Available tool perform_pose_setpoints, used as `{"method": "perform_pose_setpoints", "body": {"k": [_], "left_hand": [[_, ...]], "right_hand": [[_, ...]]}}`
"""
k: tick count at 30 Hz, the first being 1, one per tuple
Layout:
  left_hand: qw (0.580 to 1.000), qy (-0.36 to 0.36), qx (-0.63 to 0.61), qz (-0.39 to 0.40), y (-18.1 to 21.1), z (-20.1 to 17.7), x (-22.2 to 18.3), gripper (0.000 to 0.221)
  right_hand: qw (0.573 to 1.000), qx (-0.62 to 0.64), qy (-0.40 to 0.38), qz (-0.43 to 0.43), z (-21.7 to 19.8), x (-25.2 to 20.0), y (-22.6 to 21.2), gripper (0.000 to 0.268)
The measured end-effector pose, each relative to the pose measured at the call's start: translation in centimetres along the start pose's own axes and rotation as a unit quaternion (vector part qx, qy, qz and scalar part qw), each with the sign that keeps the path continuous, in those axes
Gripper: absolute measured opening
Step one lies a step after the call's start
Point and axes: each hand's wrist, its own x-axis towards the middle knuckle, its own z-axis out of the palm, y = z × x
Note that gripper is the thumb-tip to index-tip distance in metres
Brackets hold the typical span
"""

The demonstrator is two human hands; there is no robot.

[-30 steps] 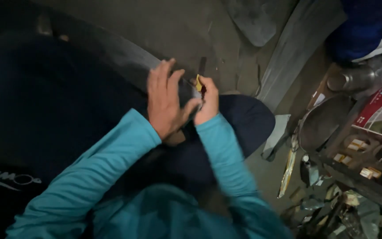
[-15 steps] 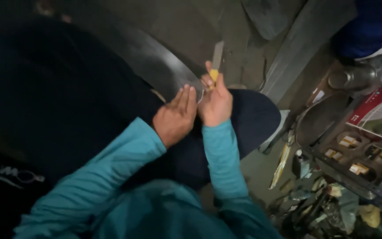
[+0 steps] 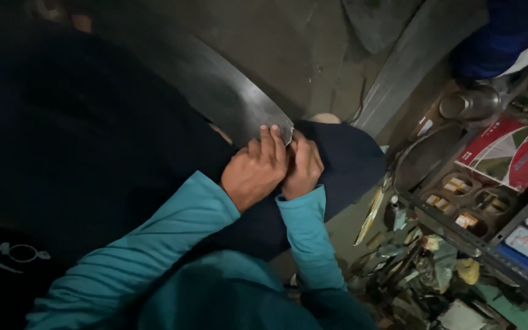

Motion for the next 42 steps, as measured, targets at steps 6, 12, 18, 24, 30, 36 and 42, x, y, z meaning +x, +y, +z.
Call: {"method": "perform_pose_setpoints", "body": {"k": [6,12,18,24,30,36,42], "left_hand": [[1.000,0.009,0.000,0.017,-0.2,-0.3,0.1,0.043],[1.000,0.026,0.007,0.009,-0.3,-0.2,-0.1,0.039],[0.999,0.027,-0.010,0.018,-0.6,0.0,0.2,0.041],[0.999,0.022,-0.024,0.034,-1.2,0.9,0.1,0.039],[0.994,0.077,-0.013,0.083,0.4,0.9,-1.6,0.041],[0.994,0.066,-0.055,0.070,0.0,0.0,-1.2,0.039],[0.994,0.069,-0.053,0.061,0.3,0.7,-1.1,0.038]], "right_hand": [[0.998,-0.021,0.023,0.063,1.7,-0.7,-0.2,0.031],[0.997,-0.029,0.027,0.069,2.5,-1.2,0.7,0.035],[0.995,0.018,-0.017,0.100,2.1,0.3,-0.9,0.036],[0.982,0.008,-0.036,0.184,4.2,-0.6,1.2,0.036],[0.968,0.079,-0.026,0.239,4.7,-2.8,3.2,0.034],[0.937,0.188,0.030,0.294,3.8,-3.4,6.2,0.028],[0.911,0.280,0.114,0.281,1.2,-2.3,1.4,0.036]]}}
